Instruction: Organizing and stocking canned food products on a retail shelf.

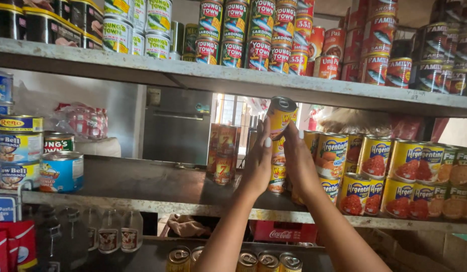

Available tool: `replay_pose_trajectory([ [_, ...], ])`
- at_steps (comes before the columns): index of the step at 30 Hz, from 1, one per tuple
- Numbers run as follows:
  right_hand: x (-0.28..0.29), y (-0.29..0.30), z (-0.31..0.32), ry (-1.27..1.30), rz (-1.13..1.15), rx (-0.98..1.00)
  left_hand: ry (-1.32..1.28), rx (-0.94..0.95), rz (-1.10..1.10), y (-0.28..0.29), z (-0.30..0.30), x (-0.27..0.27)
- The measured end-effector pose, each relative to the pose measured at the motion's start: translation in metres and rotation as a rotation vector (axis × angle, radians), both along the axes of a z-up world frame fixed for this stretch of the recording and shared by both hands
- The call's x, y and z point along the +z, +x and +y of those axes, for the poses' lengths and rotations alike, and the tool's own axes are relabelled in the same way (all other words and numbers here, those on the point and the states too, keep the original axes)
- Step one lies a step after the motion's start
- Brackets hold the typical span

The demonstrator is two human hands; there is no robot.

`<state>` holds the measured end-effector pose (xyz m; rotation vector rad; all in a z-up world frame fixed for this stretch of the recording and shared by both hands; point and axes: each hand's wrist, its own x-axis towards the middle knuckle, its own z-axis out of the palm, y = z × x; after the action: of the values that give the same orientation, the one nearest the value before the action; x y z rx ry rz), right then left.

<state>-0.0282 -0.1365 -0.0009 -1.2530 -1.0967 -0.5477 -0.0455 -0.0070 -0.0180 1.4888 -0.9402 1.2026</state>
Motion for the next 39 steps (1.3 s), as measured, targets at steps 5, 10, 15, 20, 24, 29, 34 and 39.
replay_pose_trajectory([
  [5,-0.016,-0.031,-0.004,0.000,-0.022,0.099,-0.007,-0.017,0.008,-0.030,0.000,-0.016],
  [10,-0.041,-0.054,-0.013,0.009,0.092,0.085,-0.002,-0.084,0.057,-0.061,-0.004,-0.039],
  [15,-0.074,-0.065,-0.029,-0.005,0.099,0.093,0.020,-0.136,0.130,-0.074,-0.009,-0.067],
  [20,-0.097,-0.094,-0.038,0.025,0.093,0.013,0.047,-0.122,0.135,-0.095,-0.020,-0.092],
  [24,-0.119,-0.107,-0.049,0.065,0.163,-0.051,0.074,-0.212,0.211,-0.112,-0.026,-0.111],
  [29,-0.151,-0.121,-0.065,0.084,0.234,-0.042,0.088,-0.277,0.325,-0.121,-0.033,-0.127],
  [34,-0.181,-0.125,-0.079,0.126,0.300,-0.090,0.115,-0.296,0.423,-0.126,-0.043,-0.146],
  [39,-0.198,-0.134,-0.093,0.148,0.359,-0.171,0.136,-0.352,0.444,-0.128,-0.055,-0.162],
])
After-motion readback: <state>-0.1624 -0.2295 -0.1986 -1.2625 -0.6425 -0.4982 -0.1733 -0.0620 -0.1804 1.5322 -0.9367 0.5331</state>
